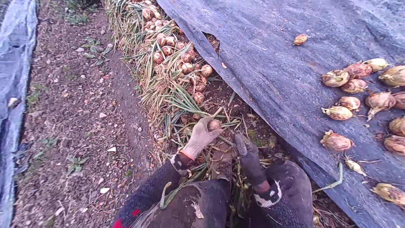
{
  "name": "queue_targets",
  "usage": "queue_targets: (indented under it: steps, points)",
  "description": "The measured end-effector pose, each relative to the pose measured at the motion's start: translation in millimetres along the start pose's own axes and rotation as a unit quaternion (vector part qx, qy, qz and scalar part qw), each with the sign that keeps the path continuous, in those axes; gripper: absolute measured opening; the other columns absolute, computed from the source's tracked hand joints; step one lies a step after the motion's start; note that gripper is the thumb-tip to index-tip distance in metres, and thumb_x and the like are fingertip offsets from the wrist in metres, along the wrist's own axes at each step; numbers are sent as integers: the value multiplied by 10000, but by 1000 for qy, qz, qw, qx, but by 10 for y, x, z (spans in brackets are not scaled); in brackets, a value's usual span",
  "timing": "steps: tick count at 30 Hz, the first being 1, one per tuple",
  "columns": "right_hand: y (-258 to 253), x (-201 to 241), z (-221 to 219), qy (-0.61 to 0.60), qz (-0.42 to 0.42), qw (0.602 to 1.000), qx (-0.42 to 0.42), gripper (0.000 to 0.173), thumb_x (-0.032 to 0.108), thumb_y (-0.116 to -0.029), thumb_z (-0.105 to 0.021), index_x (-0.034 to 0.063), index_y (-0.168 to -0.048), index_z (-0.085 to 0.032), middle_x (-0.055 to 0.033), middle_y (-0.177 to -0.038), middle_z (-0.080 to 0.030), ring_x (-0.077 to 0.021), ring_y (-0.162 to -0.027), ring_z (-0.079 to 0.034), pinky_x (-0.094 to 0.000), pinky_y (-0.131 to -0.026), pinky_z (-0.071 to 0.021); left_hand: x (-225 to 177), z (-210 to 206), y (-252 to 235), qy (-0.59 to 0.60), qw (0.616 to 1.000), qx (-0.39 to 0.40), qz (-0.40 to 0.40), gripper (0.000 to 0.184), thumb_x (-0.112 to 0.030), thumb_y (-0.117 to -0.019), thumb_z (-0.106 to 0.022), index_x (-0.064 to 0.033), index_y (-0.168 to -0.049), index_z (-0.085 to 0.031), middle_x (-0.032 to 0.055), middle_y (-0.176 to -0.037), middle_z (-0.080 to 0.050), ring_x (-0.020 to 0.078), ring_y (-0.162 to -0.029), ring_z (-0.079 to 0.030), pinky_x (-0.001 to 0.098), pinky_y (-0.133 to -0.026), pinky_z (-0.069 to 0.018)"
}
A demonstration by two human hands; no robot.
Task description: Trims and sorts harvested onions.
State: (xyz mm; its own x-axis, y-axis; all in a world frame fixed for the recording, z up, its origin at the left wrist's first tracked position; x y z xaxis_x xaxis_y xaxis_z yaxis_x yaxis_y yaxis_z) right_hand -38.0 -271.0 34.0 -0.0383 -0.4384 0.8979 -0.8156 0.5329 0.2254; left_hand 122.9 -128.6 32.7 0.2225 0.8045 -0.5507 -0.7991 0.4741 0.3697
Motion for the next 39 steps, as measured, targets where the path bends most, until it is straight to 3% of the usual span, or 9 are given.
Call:
queue_targets:
  steps: [3,6,11,17,22,26,30,35,39]
  points:
    - [-5,-53,82,89,-13,995,-42,371,361,-1069,-514,121,-1265,-717,-18,-998,-739,-99,-707,-646,-286,-646,-575,569,10,-123,398,907,11,135,573,-211,-883,-798,-44,-1385,-577,146,-988,-705,203,-705,-669,348,-628,-597]
    - [-73,-642,93,195,-130,969,77,554,525,-1069,-361,224,-1504,-528,-1,-1400,-626,-90,-1153,-637,-366,-1002,-534,259,91,-64,398,912,9,97,433,-175,-948,-732,2,-1329,-623,167,-924,-719,247,-664,-683,397,-617,-620]
    - [158,-973,-128,-172,-365,914,47,755,780,-969,-226,126,-990,-602,-41,-657,-561,-138,-489,-529,-306,-431,-488,-708,-332,360,-75,978,138,-135,267,-352,-1024,-555,-207,-1134,-750,-41,-1146,-742,101,-1046,-699,418,-917,-574]
    - [-3,-506,-81,-409,-323,853,19,838,877,-883,-241,130,-873,-620,-26,-580,-521,-139,-424,-529,-296,-380,-487,-957,-54,-53,-50,974,-1,-223,223,-189,-1007,-578,-96,-1097,-759,38,-1134,-749,120,-1074,-703,347,-969,-570]
    - [-292,670,759,-331,101,938,13,588,660,-935,-567,269,-1374,-588,-21,-818,-677,-163,-602,-633,-332,-536,-561,-208,258,-1027,-220,970,-2,-102,384,-310,-998,-571,-197,-1357,-645,51,-1380,-642,227,-1268,-616,496,-1045,-519]
    - [-350,-16,734,-133,-84,981,-116,498,517,-1088,-316,136,-1343,-510,-34,-800,-631,-139,-542,-589,-297,-451,-534,321,-474,-649,-335,924,141,-119,654,-336,-870,-737,-271,-1480,-511,177,-1514,-489,432,-1361,-489,631,-959,-505]
    - [-318,-467,675,46,-191,977,-85,478,330,-1017,-624,56,-1400,-542,-72,-884,-662,-162,-625,-621,-334,-524,-565,1020,-721,195,-343,922,172,-48,541,-136,-974,-533,-260,-1498,-493,156,-1420,-587,390,-971,-716,580,-697,-599]
    - [-323,-514,627,108,-189,973,-75,541,318,-1015,-632,113,-1494,-485,-72,-872,-666,-164,-613,-624,-342,-524,-565,2251,-418,1101,-302,929,160,140,410,-302,-1030,-474,-298,-1432,-555,101,-1384,-609,340,-984,-718,569,-770,-602]
    - [-282,-643,606,166,-191,967,-31,589,376,-994,-650,98,-1486,-484,-81,-995,-695,-149,-769,-672,-343,-665,-590,3209,50,1655,-329,850,253,324,403,-324,-882,-671,-127,-1234,-669,195,-1206,-690,425,-1059,-688,675,-834,-547]
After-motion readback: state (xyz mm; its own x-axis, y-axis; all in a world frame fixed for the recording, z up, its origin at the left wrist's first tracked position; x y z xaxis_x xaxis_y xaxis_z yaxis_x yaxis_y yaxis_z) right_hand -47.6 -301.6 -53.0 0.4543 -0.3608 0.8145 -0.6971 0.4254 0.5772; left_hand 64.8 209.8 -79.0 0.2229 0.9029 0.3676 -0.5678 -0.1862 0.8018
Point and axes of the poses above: each hand's wrist, its own y-axis away from the middle knuckle, its own z-axis out of the back of the hand, x = y × z, the point moved 10 cm from there along -y, towards the middle knuckle
